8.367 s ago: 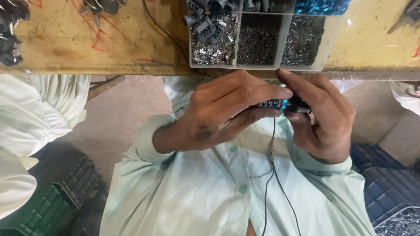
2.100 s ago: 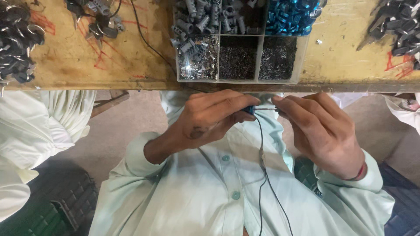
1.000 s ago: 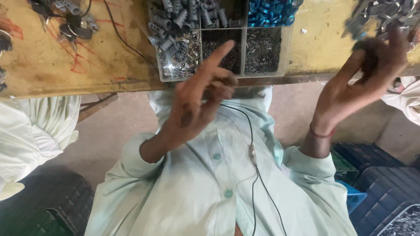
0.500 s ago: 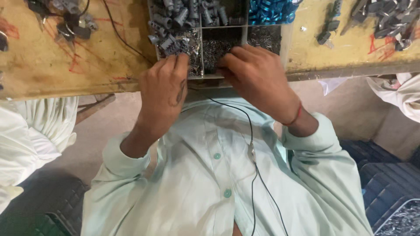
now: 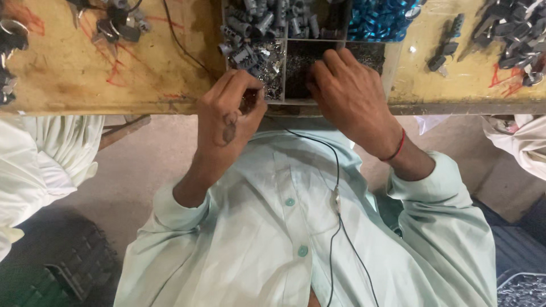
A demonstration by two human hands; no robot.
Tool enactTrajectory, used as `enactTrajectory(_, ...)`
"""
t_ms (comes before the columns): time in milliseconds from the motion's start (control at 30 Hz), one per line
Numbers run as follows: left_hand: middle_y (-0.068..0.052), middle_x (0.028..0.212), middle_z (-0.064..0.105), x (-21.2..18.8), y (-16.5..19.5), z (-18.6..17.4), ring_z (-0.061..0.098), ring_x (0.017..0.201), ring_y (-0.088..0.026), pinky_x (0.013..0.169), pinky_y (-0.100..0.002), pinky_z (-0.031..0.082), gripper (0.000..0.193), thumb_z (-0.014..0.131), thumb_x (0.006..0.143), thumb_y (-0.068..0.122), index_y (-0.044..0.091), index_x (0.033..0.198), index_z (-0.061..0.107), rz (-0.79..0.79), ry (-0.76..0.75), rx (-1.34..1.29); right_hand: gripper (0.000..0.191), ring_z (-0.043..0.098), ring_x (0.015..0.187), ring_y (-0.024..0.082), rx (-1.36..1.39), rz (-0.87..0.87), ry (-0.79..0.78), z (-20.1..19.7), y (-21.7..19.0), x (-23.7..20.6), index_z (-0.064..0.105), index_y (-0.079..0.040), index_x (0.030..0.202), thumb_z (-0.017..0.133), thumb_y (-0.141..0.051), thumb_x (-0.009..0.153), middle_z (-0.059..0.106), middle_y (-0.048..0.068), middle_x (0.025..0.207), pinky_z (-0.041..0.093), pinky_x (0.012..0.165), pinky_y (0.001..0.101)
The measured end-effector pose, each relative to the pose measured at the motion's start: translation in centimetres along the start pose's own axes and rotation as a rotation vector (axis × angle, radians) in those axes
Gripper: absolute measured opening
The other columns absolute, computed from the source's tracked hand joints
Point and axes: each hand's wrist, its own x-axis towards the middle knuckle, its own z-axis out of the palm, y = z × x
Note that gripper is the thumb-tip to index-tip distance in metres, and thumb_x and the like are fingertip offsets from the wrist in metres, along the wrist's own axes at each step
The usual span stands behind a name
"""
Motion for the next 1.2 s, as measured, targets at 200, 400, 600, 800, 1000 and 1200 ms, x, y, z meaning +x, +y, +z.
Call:
enactTrajectory(200,-0.008,0.099,0.070,-0.1,-0.3,0.0,0.071,0.084,-0.015,0.074,-0.029,0.060,0.013,0.073,0.096,-0.001,0.002,0.105,0.065,-0.051,-0.019,-0.253,0.011,0.062,0.101,0.029,0.392,0.117,0.094,-1.4,0.0,-0.3,0.064,-0.003,0.116,0.068,-0.003,0.105,0.058,0.012,0.115,0.050,0.081,0.0402)
enactTrajectory(400,-0.004,0.097,0.071,0.6,0.1,1.8,0.070,0.083,-0.007,0.077,-0.023,0.062,0.018,0.073,0.097,0.006,0.000,0.110,0.062,-0.285,-0.119,-0.857,0.008,0.058,0.084,0.008,1.355,0.276,0.024,-2.2,-0.3,-1.0,0.058,-0.001,0.110,0.057,-0.008,0.109,0.054,0.006,0.119,0.049,0.067,0.0226)
enactTrajectory(600,-0.011,0.106,0.074,0.2,0.9,2.6,0.075,0.092,-0.013,0.082,-0.026,0.065,0.016,0.068,0.105,0.003,-0.004,0.119,0.071,-0.077,-0.097,-0.668,0.005,0.059,0.080,0.008,1.307,0.362,0.127,-1.0,0.2,-2.7,0.055,0.000,0.112,0.058,-0.003,0.111,0.050,0.006,0.120,0.049,0.063,0.0221)
enactTrajectory(800,-0.012,0.095,0.075,0.2,1.0,3.6,0.074,0.083,-0.015,0.075,-0.028,0.064,0.017,0.072,0.101,0.004,-0.007,0.114,0.072,-0.399,-0.096,-0.896,0.003,0.059,0.079,0.008,1.291,0.336,0.142,-0.5,0.6,-2.7,0.054,0.000,0.112,0.057,0.000,0.111,0.051,0.006,0.124,0.049,0.064,0.0227)
enactTrajectory(1000,-0.011,0.102,0.076,0.2,2.4,5.0,0.077,0.091,-0.014,0.084,-0.027,0.067,0.018,0.072,0.099,0.004,-0.004,0.115,0.070,-0.308,-0.040,-0.810,0.007,0.059,0.093,0.010,1.501,0.383,0.076,-2.4,1.4,-3.6,0.056,-0.003,0.114,0.057,-0.007,0.108,0.053,0.007,0.127,0.052,0.072,0.0230)
enactTrajectory(1200,-0.013,0.102,0.075,1.7,3.9,6.8,0.072,0.089,-0.016,0.083,-0.028,0.061,0.010,0.074,0.099,-0.004,-0.004,0.110,0.074,-0.148,-0.074,-0.579,0.011,0.060,0.111,0.016,1.258,0.209,0.111,-4.4,2.5,-4.6,0.058,-0.002,0.111,0.060,-0.013,0.108,0.051,0.010,0.128,0.059,0.088,0.0287)
